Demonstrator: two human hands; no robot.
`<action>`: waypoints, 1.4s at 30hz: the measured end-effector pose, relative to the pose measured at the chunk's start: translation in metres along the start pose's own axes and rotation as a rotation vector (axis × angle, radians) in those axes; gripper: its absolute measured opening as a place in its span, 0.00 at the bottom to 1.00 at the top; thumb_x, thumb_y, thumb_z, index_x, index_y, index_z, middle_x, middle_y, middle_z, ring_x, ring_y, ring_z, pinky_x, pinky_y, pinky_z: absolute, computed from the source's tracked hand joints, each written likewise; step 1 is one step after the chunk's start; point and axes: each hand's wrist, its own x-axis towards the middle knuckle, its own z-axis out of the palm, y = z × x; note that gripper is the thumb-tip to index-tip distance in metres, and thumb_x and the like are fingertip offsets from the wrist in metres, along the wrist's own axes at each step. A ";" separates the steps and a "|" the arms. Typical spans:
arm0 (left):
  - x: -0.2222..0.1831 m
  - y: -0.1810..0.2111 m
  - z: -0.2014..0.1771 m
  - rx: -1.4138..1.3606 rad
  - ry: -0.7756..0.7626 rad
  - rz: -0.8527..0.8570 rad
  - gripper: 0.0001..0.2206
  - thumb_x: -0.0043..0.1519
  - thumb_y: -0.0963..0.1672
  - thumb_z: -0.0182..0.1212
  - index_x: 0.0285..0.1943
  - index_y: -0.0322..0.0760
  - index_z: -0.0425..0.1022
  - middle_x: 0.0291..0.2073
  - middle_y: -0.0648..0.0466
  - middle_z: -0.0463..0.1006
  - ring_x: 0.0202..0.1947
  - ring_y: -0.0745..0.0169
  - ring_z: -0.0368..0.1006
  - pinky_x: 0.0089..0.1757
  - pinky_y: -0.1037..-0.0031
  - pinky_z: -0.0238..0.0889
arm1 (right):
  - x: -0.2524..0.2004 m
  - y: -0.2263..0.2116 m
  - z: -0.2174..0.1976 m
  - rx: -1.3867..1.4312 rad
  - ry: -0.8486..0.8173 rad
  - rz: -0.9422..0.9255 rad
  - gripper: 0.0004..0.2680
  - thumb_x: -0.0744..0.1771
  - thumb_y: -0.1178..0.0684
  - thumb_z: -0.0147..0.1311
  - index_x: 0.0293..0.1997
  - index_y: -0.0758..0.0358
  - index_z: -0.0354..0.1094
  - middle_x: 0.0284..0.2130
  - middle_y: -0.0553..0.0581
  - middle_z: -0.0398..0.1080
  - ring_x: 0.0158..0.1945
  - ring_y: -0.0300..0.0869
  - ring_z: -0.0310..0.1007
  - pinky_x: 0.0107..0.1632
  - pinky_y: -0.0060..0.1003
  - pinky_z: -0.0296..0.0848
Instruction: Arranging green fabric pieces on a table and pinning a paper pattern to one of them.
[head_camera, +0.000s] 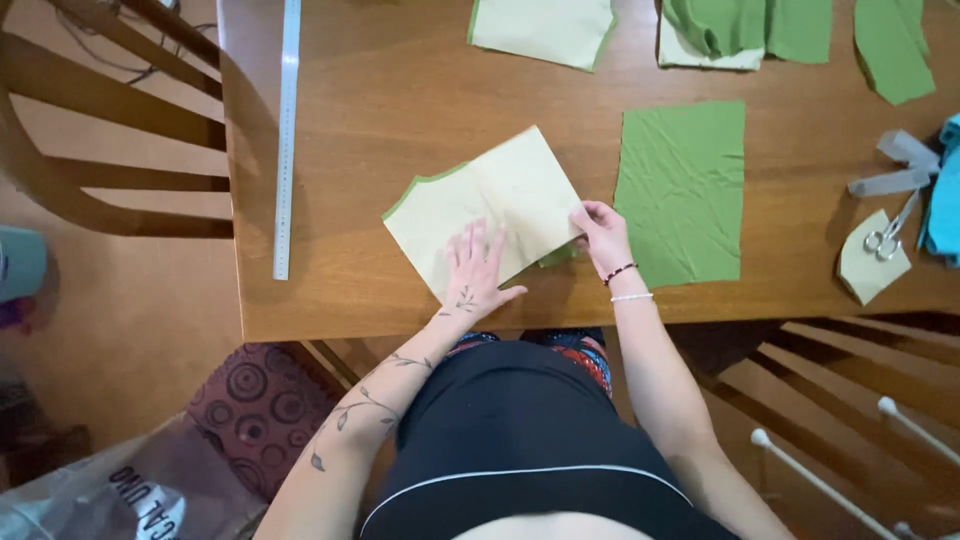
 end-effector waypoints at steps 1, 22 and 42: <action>-0.001 0.003 -0.003 -0.043 0.041 0.054 0.51 0.45 0.63 0.71 0.75 0.42 0.53 0.72 0.34 0.50 0.74 0.37 0.41 0.66 0.38 0.33 | -0.002 -0.004 0.006 0.150 -0.078 0.077 0.05 0.67 0.55 0.59 0.45 0.58 0.69 0.34 0.48 0.72 0.32 0.37 0.78 0.31 0.26 0.81; 0.039 0.062 -0.112 -1.175 0.399 0.079 0.30 0.66 0.37 0.50 0.79 0.46 0.49 0.52 0.42 0.80 0.42 0.63 0.79 0.37 0.73 0.77 | -0.109 -0.117 0.028 -0.461 -0.180 -0.770 0.41 0.58 0.44 0.74 0.76 0.52 0.46 0.73 0.68 0.35 0.74 0.70 0.38 0.71 0.68 0.46; 0.146 0.224 -0.024 -0.729 -0.466 0.410 0.07 0.60 0.44 0.66 0.47 0.50 0.80 0.37 0.56 0.85 0.43 0.57 0.81 0.45 0.63 0.72 | -0.093 -0.132 -0.255 -0.513 0.205 -0.435 0.05 0.65 0.53 0.63 0.43 0.49 0.76 0.37 0.51 0.78 0.44 0.43 0.79 0.52 0.40 0.75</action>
